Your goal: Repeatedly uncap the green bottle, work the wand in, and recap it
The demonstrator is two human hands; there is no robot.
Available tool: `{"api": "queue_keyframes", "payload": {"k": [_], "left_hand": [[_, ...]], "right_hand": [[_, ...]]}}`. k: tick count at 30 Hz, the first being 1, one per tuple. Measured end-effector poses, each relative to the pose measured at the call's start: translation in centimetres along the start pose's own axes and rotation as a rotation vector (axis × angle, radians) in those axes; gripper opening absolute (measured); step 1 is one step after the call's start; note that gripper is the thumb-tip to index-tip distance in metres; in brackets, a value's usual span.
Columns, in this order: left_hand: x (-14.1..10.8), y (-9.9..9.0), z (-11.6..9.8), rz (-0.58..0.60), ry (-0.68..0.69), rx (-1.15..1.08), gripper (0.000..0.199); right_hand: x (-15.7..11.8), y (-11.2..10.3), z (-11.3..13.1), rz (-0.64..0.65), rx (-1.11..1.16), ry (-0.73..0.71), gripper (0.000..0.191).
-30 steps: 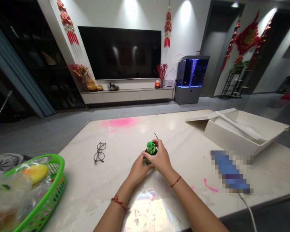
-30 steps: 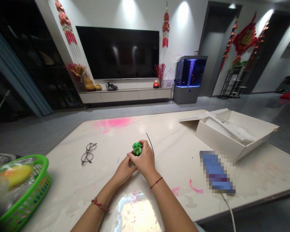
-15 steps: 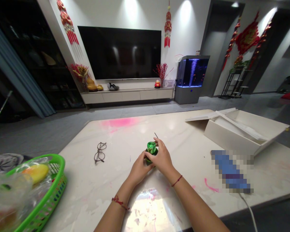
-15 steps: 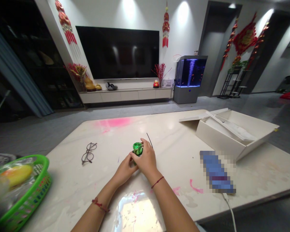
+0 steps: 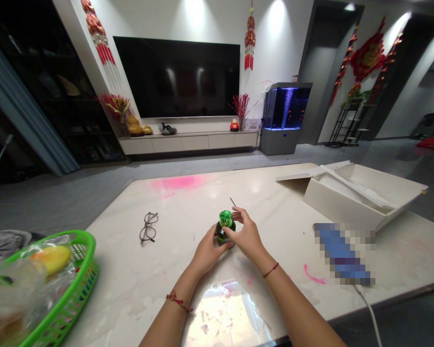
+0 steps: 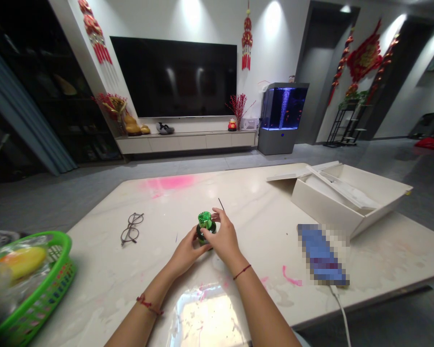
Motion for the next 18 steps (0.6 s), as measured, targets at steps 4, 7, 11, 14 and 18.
{"api": "queue_keyframes", "payload": {"k": [4,7,11,14,18], "left_hand": [[0.0,0.0,-0.4,-0.002,0.003,0.006,0.057],[-0.1,0.1,-0.3,-0.017,-0.018,0.024,0.058],[0.0,0.1,0.1,-0.018,-0.026,-0.009,0.056],[0.1,0.1,0.3,-0.019,-0.041,-0.014,0.051],[0.1,0.1,0.0,-0.014,-0.048,0.004,0.047]], "right_hand": [[-0.2,0.2,0.5,0.027,0.062,0.036,0.055],[-0.4,0.3,1.0,0.039,0.044,0.059,0.056],[-0.3,0.7,1.4,0.018,-0.004,0.075,0.052],[-0.1,1.1,1.3,-0.002,-0.022,0.086,0.046],[0.0,1.2,1.2,-0.018,-0.004,0.101,0.037]]}}
Point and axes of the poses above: each hand's wrist, its own x-axis towards the middle knuckle, its own y-axis out of the palm, z = x × y, the point moved 5 cm from there along x, towards the middle knuckle, and after that the axes turned 2 degrees about -x, right-handed, at the moved point
